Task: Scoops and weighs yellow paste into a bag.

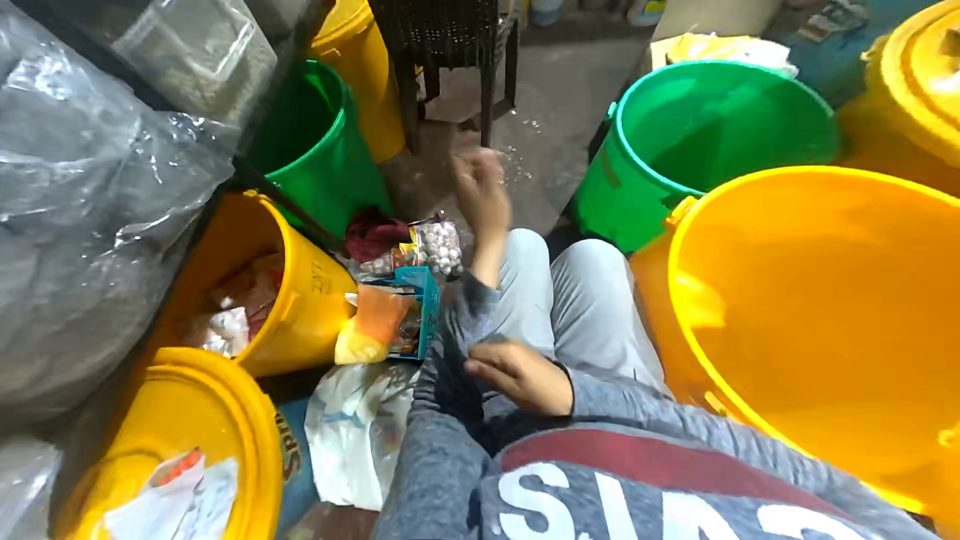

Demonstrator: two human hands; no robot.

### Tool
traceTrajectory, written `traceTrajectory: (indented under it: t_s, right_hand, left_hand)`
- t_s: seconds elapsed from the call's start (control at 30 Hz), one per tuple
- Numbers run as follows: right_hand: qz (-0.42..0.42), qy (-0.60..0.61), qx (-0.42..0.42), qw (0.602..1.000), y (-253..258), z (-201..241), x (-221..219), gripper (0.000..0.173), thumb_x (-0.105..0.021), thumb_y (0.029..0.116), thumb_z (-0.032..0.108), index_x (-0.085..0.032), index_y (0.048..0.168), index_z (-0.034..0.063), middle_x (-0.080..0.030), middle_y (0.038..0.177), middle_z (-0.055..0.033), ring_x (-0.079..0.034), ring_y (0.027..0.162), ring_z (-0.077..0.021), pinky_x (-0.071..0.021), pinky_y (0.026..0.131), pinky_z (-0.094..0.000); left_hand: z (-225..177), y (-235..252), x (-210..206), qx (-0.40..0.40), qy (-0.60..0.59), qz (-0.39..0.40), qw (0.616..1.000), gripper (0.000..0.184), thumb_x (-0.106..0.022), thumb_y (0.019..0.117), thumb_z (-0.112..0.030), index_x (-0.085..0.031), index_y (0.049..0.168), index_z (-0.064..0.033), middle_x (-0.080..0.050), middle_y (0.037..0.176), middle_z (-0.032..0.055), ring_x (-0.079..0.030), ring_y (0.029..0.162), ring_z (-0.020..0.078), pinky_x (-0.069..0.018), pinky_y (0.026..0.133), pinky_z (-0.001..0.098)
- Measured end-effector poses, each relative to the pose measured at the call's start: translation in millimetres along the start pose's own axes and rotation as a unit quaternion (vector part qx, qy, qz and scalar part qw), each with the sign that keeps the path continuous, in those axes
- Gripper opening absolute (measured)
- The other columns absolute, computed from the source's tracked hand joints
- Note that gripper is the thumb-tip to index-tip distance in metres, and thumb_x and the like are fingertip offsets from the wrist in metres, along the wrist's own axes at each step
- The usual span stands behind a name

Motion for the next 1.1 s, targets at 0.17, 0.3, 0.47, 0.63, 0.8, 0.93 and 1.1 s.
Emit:
traceTrajectory:
  t_s: [0.17, 0.3, 0.47, 0.63, 0.8, 0.93, 1.1]
  right_hand:
    - [0.300, -0.099, -0.164, 0.935, -24.4, -44.9, -44.6, 0.030, -0.057, 0.1055, 0.026, -0.070, 0.117, 0.0005, -0.072, 0.098, -0.0251, -0.070, 0.095, -0.0443, -0.0518, 0.086, -0.0661]
    - [0.161, 0.062, -0.156, 0.973, -58.6, -83.6, -10.7, 0.026, -0.059, 0.1033, 0.015, -0.069, 0.116, -0.0054, -0.071, 0.110, -0.0206, -0.069, 0.102, -0.0273, -0.0523, 0.097, -0.0461]
    - [0.051, 0.095, -0.180, 0.978, -72.9, -103.8, 11.0, 0.025, -0.058, 0.1019, 0.012, -0.068, 0.115, -0.0077, -0.070, 0.110, -0.0205, -0.067, 0.101, -0.0226, -0.0517, 0.096, -0.0391]
    - [-0.059, 0.080, -0.191, 0.977, -82.7, -106.3, 43.9, 0.026, -0.056, 0.1026, 0.013, -0.069, 0.114, -0.0058, -0.072, 0.105, -0.0171, -0.069, 0.094, -0.0194, -0.0545, 0.091, -0.0372]
    - [-0.292, 0.173, -0.187, 0.922, -90.7, -111.6, 92.3, 0.032, -0.055, 0.1019, 0.016, -0.060, 0.125, -0.0056, -0.066, 0.102, -0.0079, -0.064, 0.083, -0.0084, -0.0567, 0.078, -0.0275]
    - [-0.349, 0.247, -0.115, 0.896, -70.1, -70.2, 134.6, 0.067, -0.060, 0.0985, 0.035, -0.037, 0.151, -0.0004, -0.063, 0.129, -0.0097, -0.068, 0.097, -0.0147, -0.0602, 0.079, -0.0335]
    - [-0.451, 0.238, 0.021, 0.860, -97.8, -31.9, 195.1, 0.026, -0.058, 0.0999, 0.005, -0.058, 0.125, -0.0015, -0.073, 0.099, 0.0011, -0.070, 0.079, -0.0058, -0.0611, 0.073, -0.0264]
  left_hand:
    - [112.6, -89.3, -11.4, 0.003, 0.396, 0.260, 0.881, 0.029, -0.061, 0.0981, -0.014, -0.073, 0.124, -0.0093, -0.060, 0.143, 0.0114, -0.055, 0.134, 0.0287, -0.0349, 0.118, 0.0524]
    - [178.3, -73.9, 151.8, 0.226, 0.501, 0.101, 0.829, 0.032, -0.054, 0.1005, -0.012, -0.066, 0.128, -0.0019, -0.063, 0.133, 0.0235, -0.059, 0.125, 0.0417, -0.0460, 0.105, 0.0591]
    - [257.1, -85.2, 228.7, 0.402, 0.573, 0.168, 0.694, 0.058, -0.069, 0.0940, -0.046, -0.066, 0.129, 0.0000, -0.059, 0.138, 0.0271, -0.044, 0.139, 0.0459, -0.0272, 0.115, 0.0660]
    - [211.6, -60.1, 220.0, 0.318, 0.508, 0.081, 0.797, 0.030, -0.060, 0.1011, -0.020, -0.068, 0.122, 0.0004, -0.068, 0.123, 0.0234, -0.063, 0.119, 0.0397, -0.0448, 0.104, 0.0597]
    - [70.6, -66.6, 139.8, 0.190, 0.181, 0.032, 0.965, 0.026, -0.061, 0.0993, -0.006, -0.059, 0.120, 0.0094, -0.066, 0.107, 0.0131, -0.066, 0.087, 0.0099, -0.0588, 0.077, 0.0281]
    - [-0.8, -99.1, 51.0, 0.095, -0.076, 0.138, 0.983, 0.015, -0.069, 0.0929, -0.007, -0.069, 0.105, -0.0151, -0.075, 0.109, -0.0055, -0.071, 0.101, 0.0071, -0.0607, 0.085, 0.0263]
    - [-26.5, -118.9, -27.6, 0.093, -0.160, 0.258, 0.948, 0.042, -0.077, 0.0854, -0.009, -0.059, 0.122, -0.0189, -0.072, 0.108, -0.0094, -0.069, 0.097, 0.0049, -0.0592, 0.085, 0.0230]
Point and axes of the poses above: each hand's wrist, its own y-axis towards the middle knuckle, its own x-axis out of the back of the hand, z = x × y, the point moved 8 cm from there along y, towards the middle knuckle
